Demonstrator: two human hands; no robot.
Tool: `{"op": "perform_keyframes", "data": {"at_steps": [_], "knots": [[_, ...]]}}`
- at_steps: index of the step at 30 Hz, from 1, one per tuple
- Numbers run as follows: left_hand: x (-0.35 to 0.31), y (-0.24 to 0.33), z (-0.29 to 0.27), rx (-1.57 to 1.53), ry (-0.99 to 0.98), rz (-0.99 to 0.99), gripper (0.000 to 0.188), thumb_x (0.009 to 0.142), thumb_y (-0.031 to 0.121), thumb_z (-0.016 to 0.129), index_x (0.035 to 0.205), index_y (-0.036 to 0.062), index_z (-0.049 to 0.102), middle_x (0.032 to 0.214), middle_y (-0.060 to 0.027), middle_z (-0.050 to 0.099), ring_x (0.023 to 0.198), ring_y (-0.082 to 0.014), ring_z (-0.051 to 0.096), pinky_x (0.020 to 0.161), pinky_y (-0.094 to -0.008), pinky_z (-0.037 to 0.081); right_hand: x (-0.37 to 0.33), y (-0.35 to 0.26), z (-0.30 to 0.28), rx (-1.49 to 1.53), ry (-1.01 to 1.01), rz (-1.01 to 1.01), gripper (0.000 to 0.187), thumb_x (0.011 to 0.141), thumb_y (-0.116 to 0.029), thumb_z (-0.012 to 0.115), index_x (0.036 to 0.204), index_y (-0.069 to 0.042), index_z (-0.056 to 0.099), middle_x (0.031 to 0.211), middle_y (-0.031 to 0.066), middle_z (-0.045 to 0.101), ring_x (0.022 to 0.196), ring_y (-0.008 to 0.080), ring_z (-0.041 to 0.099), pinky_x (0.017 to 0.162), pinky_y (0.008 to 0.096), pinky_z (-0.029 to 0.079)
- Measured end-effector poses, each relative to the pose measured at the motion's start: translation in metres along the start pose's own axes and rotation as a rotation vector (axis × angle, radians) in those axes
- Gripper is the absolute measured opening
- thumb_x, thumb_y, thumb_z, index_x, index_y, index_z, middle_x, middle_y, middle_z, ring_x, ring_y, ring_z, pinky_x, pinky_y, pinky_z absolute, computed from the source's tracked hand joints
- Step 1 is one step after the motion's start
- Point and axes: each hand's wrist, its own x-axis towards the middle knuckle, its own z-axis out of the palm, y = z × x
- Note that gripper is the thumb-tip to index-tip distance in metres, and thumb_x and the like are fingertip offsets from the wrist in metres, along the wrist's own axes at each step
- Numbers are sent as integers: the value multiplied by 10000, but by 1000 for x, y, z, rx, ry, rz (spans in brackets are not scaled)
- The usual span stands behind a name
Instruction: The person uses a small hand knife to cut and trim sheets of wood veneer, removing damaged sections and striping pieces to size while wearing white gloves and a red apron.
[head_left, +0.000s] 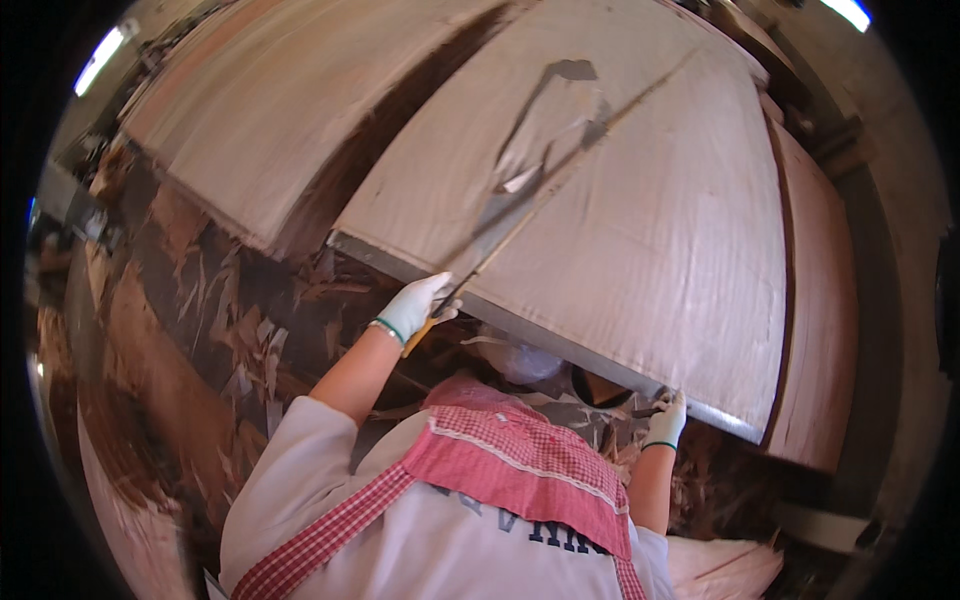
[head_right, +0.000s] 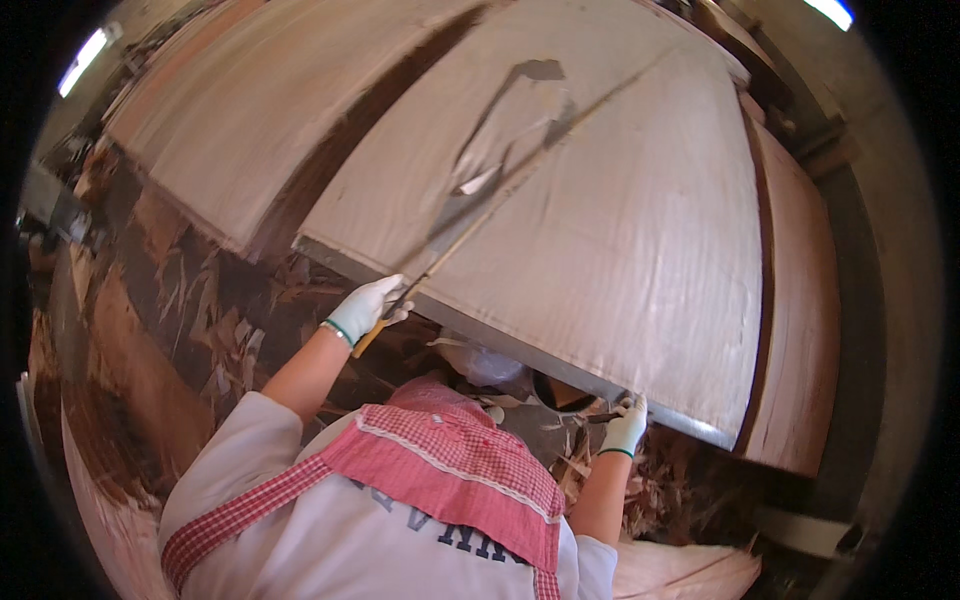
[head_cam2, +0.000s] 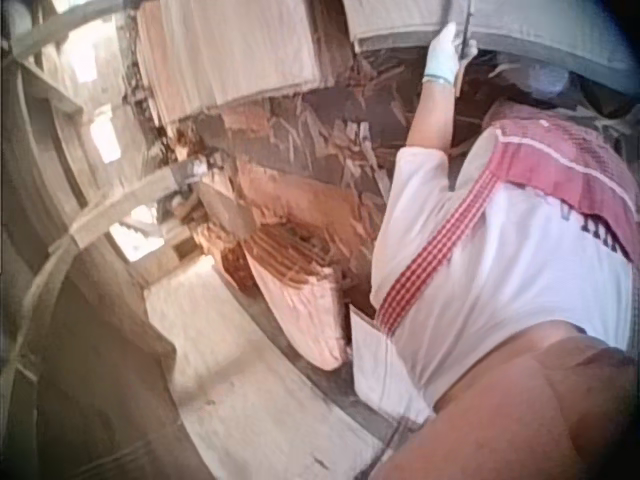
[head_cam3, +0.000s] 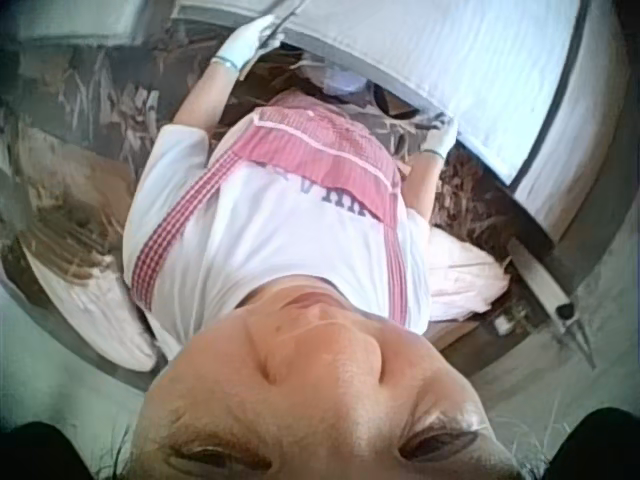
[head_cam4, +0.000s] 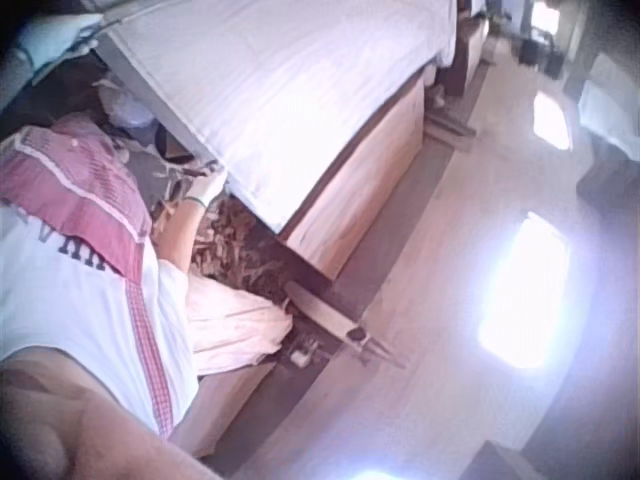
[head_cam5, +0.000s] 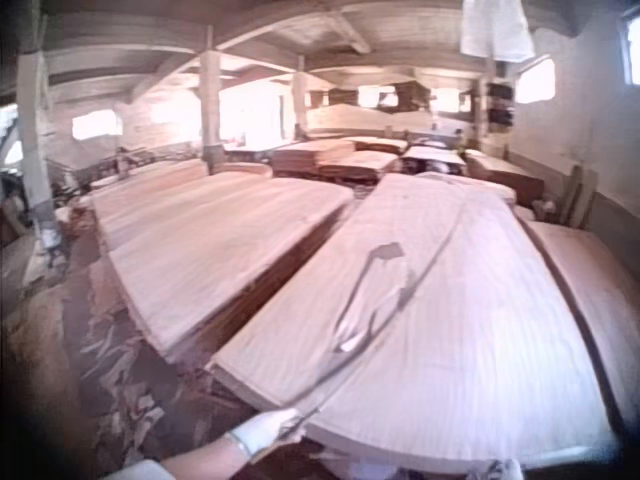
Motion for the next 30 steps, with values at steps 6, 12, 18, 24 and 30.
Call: {"op": "perform_keyframes", "data": {"at_steps": [6, 12, 18, 24, 30], "knots": [[17, -5, -2, -219, -70, 9, 299, 996, 317, 513, 1062, 32, 576, 946, -135, 657, 810, -263, 679, 625, -374, 600, 22, -12, 27, -51, 14, -161, 210, 940, -252, 625, 821, -106, 533, 633, -20, 445, 440, 76, 348, 362, 206, 269], [20, -9, -21, -269, -94, -83, 352, 985, 364, 528, 1040, 23, 592, 912, -117, 674, 723, -265, 668, 605, -351, 597, 3, -64, 50, -100, -18, -412, 181, 911, -198, 637, 789, -129, 523, 644, -33, 455, 455, 73, 365, 378, 222, 280], [39, -7, -10, -159, 44, 49, 303, 982, 307, 546, 1092, 27, 587, 949, -158, 666, 732, -269, 678, 564, -331, 583, 29, -42, 1, -76, -58, -276, 123, 902, -145, 652, 964, -65, 582, 738, -6, 560, 532, 76, 445, 405, 226, 303], [48, -23, -13, 131, 432, 424, 145, 908, 148, 608, 981, 36, 550, 721, -103, 616, 499, -222, 612, 362, -337, 510, 43, 10, -7, -194, 100, -362, 107, 870, -72, 635, 868, -83, 529, 613, -10, 491, 432, 97, 408, 373, 257, 308], [60, -30, -14, 227, 509, 466, 157, 885, 144, 633, 916, 35, 525, 727, -105, 595, 491, -230, 606, 345, -364, 523, 82, 33, -43, -211, 169, -551, 87, 841, -64, 668, 885, -54, 593, 642, 1, 540, 437, 119, 443, 401, 284, 327]]}}
